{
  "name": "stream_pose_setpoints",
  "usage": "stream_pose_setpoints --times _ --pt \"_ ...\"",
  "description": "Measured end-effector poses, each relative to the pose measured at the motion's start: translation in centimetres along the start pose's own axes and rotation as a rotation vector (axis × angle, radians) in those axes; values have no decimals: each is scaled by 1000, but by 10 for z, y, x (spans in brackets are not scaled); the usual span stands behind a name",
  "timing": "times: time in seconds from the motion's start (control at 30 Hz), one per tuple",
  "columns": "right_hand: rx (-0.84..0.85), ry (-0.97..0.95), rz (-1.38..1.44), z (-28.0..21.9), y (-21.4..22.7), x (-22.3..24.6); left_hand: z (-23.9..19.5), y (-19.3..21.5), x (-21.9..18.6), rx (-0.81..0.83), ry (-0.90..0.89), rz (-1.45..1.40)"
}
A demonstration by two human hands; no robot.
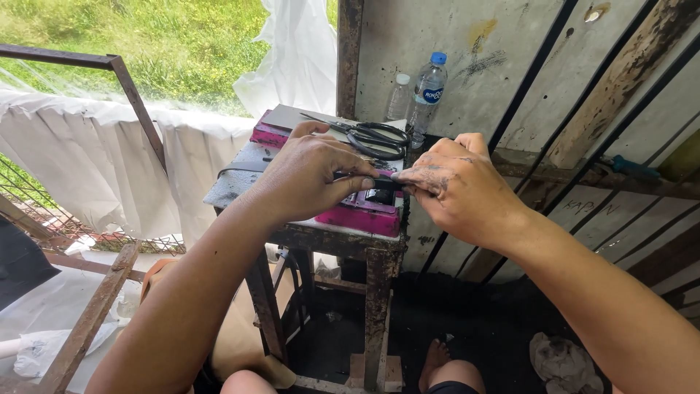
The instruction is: Applying edge paint to leather strips using a manual roller applicator and hanging them to dry with clothespins.
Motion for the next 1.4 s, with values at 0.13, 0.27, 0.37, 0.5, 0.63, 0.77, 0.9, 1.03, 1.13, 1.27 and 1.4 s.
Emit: stream_pose_setpoints --times 0.13,0.27,0.37,0.5,0.63,0.77,0.9,1.03,1.13,1.27,1.4 --pt "37 -32 -37 0 -5 -6 -11 7 10 101 119 8" --pt "-2 -52 -8 -3 -5 -8 -34 16 35 97 222 -79" --pt "-15 -71 12 -2 -7 -8 -45 25 47 6 176 -103" --pt "-6 -85 33 -1 -20 -12 -46 43 38 -25 193 -64" --pt "-2 -87 38 1 -25 -15 -47 45 42 -42 173 -20" --pt "-9 -86 49 2 -27 -16 -49 43 45 -40 149 117" --pt "-15 -72 33 1 -28 -16 -48 41 43 -37 138 191" --pt "-10 -71 48 -3 -23 -16 -43 37 37 -50 100 211" --pt "-14 -94 41 -9 -15 -17 -38 32 32 -54 64 216" --pt "-46 -129 63 -20 -3 -23 -28 24 19 -64 11 204" --pt "-44 -121 53 -33 6 -31 -17 18 4 -80 -51 184"
Point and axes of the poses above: each hand's wrist, its own z-axis towards the middle knuckle, its own y-axis out of the back of the hand, x = y × z, the point moved 9 cm from there along z, towards the middle knuckle, and after that the axes turned 7 degrees about -y, right-handed, at the moved point
